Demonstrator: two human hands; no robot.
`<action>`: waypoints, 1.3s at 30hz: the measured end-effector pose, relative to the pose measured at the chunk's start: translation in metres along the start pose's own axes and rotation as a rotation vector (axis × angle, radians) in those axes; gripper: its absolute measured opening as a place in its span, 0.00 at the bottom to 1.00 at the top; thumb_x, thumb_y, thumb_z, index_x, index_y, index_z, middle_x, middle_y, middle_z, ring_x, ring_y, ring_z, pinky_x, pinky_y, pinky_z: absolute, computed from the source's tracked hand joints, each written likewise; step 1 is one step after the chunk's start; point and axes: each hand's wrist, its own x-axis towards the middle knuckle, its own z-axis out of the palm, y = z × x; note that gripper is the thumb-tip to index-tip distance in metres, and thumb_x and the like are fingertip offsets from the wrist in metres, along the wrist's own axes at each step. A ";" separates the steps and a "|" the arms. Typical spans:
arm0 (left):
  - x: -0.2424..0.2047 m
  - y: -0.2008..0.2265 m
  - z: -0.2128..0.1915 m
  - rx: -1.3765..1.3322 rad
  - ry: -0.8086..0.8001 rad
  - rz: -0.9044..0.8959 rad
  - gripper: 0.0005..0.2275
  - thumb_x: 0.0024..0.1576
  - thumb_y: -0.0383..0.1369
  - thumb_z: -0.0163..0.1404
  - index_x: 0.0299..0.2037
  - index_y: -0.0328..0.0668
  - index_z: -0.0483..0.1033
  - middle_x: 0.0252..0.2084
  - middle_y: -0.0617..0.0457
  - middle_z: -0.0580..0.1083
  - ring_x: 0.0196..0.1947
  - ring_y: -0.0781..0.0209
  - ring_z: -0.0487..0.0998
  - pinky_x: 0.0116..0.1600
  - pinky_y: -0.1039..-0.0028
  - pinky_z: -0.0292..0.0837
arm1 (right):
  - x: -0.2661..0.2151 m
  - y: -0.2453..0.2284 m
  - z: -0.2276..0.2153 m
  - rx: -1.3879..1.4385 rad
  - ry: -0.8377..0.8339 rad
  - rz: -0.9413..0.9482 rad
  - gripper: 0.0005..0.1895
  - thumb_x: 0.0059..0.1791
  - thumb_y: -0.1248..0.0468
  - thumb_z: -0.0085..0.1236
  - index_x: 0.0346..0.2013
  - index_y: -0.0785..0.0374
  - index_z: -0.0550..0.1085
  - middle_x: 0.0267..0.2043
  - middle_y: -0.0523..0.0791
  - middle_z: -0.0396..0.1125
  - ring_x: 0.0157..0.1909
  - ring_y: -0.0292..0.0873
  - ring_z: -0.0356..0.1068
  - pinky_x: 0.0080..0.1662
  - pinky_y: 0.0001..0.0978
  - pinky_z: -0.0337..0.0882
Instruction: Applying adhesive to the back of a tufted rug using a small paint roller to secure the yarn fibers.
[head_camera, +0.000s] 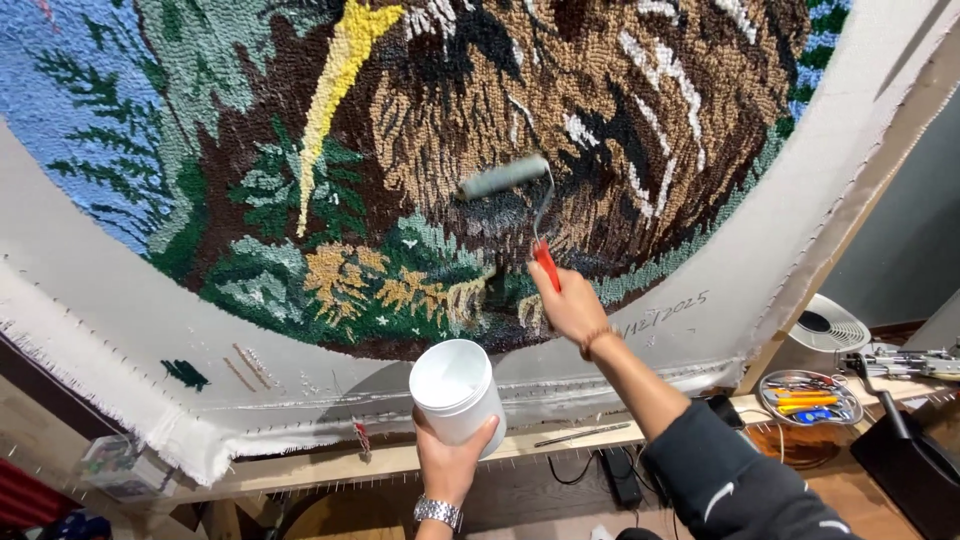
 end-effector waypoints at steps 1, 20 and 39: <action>0.001 -0.001 -0.001 0.001 0.002 -0.001 0.51 0.30 0.39 0.74 0.68 0.46 0.61 0.63 0.48 0.73 0.60 0.51 0.76 0.65 0.62 0.76 | -0.010 0.016 0.004 0.001 -0.002 0.001 0.27 0.60 0.42 0.39 0.23 0.53 0.64 0.18 0.35 0.56 0.17 0.31 0.51 0.22 0.25 0.56; 0.003 -0.002 -0.032 0.025 0.039 0.036 0.53 0.30 0.41 0.75 0.71 0.46 0.58 0.66 0.48 0.71 0.64 0.52 0.73 0.67 0.62 0.73 | -0.019 -0.039 -0.011 -0.490 -0.072 -0.021 0.28 0.61 0.41 0.33 0.28 0.55 0.68 0.21 0.38 0.60 0.19 0.36 0.56 0.26 0.30 0.62; 0.005 -0.001 -0.079 0.024 0.111 0.027 0.55 0.30 0.39 0.75 0.72 0.46 0.57 0.67 0.47 0.69 0.65 0.51 0.71 0.69 0.60 0.70 | -0.002 -0.096 0.011 -0.771 -0.147 -0.066 0.31 0.60 0.36 0.30 0.42 0.54 0.74 0.26 0.39 0.70 0.24 0.39 0.69 0.28 0.33 0.73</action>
